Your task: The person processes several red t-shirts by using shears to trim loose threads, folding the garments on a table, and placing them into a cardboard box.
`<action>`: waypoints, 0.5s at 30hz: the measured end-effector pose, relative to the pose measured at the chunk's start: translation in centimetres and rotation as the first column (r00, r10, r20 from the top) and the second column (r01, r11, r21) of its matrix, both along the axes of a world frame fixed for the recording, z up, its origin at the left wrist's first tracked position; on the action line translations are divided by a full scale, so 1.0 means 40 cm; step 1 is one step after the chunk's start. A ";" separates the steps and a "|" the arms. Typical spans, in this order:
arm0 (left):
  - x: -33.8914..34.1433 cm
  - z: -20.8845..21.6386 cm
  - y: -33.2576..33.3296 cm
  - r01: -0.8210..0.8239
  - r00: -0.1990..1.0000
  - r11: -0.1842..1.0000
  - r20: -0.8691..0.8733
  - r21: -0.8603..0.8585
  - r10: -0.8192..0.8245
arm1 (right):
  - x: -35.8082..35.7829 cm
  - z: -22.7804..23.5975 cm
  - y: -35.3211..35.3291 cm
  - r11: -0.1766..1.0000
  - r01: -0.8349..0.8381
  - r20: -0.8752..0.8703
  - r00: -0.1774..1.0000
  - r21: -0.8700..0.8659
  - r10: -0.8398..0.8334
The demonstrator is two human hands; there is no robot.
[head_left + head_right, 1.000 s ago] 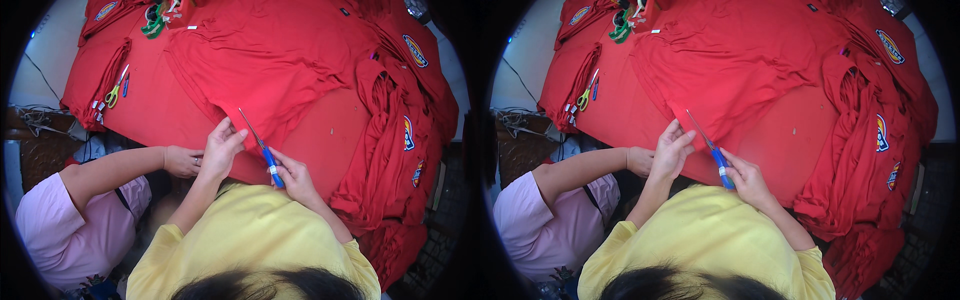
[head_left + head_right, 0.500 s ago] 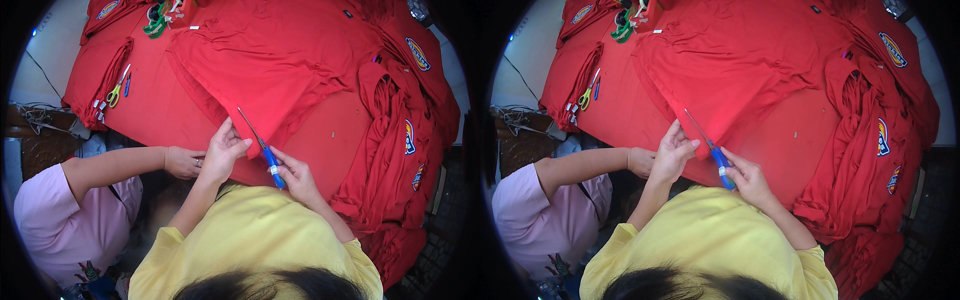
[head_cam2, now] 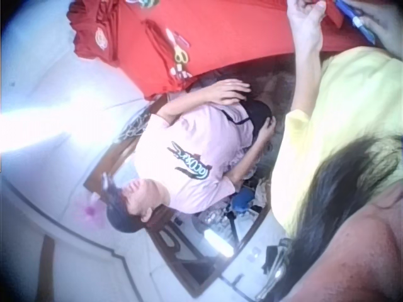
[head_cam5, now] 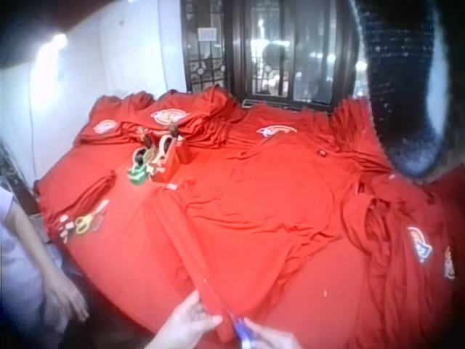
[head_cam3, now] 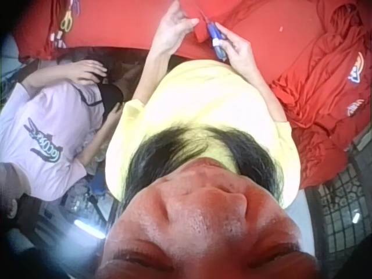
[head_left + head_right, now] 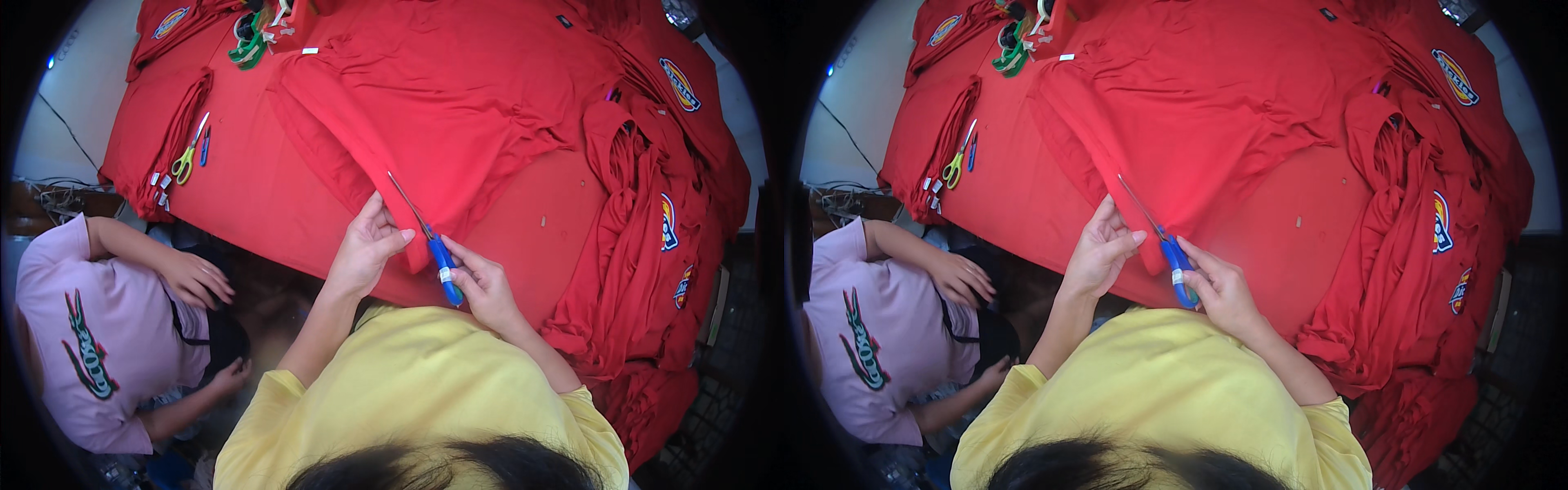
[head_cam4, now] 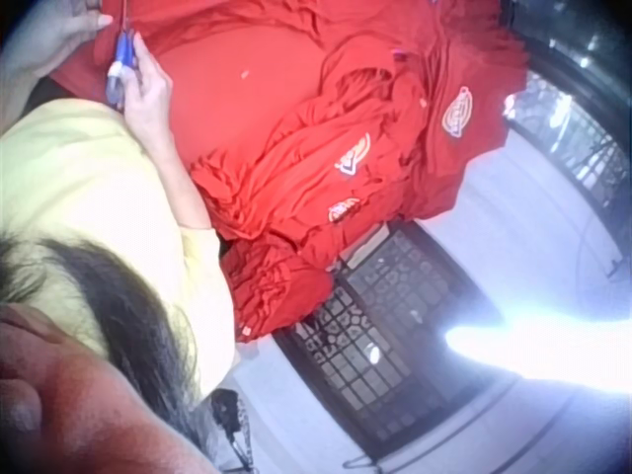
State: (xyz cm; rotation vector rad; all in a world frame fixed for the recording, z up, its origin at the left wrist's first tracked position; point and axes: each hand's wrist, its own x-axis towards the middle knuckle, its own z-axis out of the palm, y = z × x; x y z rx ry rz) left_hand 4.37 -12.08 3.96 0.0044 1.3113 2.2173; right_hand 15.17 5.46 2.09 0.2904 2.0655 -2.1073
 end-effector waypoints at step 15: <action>-0.039 0.005 -0.002 0.082 0.996 0.996 -0.027 -0.019 -0.083 | -0.033 0.017 0.005 0.987 0.000 -0.221 0.975 0.159 0.036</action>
